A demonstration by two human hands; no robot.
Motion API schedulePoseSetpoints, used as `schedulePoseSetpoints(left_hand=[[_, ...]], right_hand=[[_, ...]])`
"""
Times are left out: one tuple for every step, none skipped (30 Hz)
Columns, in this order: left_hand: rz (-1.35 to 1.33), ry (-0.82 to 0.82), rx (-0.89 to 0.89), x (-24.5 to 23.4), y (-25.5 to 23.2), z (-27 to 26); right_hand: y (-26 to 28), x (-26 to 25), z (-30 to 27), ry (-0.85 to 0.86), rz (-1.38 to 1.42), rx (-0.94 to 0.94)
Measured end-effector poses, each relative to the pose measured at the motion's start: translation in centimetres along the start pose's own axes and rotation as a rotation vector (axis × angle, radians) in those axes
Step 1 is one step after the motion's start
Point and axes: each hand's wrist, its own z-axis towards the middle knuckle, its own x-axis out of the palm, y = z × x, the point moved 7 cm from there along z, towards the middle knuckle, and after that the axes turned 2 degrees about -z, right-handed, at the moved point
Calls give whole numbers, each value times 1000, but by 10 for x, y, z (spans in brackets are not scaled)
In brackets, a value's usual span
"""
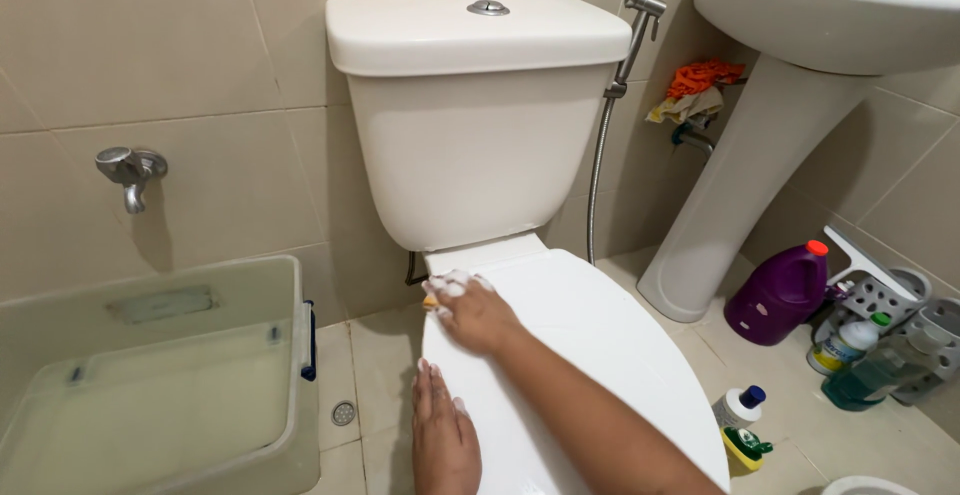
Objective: Scrubbing the exterior surfaces of a toilet tank and lid with a soapy sponge.
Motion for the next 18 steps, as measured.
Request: schedulePoseSetpoints(left_hand=[[3, 5, 1, 0, 0, -2], [6, -1, 11, -2, -2, -4], [8, -12, 21, -4, -4, -5], [10, -11, 22, -8, -9, -9], [38, 21, 11, -10, -14, -11], [67, 53, 0, -12, -19, -14], [69, 56, 0, -14, -21, -18], [169, 94, 20, -12, -23, -22], [266, 129, 42, -10, -28, -25], [264, 129, 43, -10, -33, -31], [358, 183, 77, -8, -39, -37], [452, 237, 112, -5, -45, -43], [453, 238, 114, 0, -41, -45], [435, 210, 166, 4, -41, -48], [419, 185, 217, 8, -39, -53], [421, 189, 218, 12, -33, -54], [378, 153, 256, 14, -32, -54], [334, 117, 293, 15, -32, -54]], right_hand=[[-3, -12, -8, 2, 4, 4], [-14, -19, -17, 52, 84, 129], [-23, -28, -27, 101, 162, 250], [-61, -7, -9, 101, 164, 251], [-101, 3, 10, -38, 148, 292], [-141, 14, 27, -177, 130, 331], [-139, 14, 18, -176, 133, 333], [-140, 9, 6, -240, 101, 360], [-142, 2, -4, -307, 63, 385], [-116, -10, -35, -308, 61, 386], [-88, -15, -63, -194, 97, 359], [-60, -19, -91, -80, 133, 331], [-64, -2, -113, -81, 134, 333], [-50, 10, -131, -131, 46, 80], [-35, 26, -155, -177, -40, -173], [-39, 30, -177, -175, -37, -169], [-39, 31, -199, -194, -25, -241], [-40, 32, -222, -213, -13, -312]])
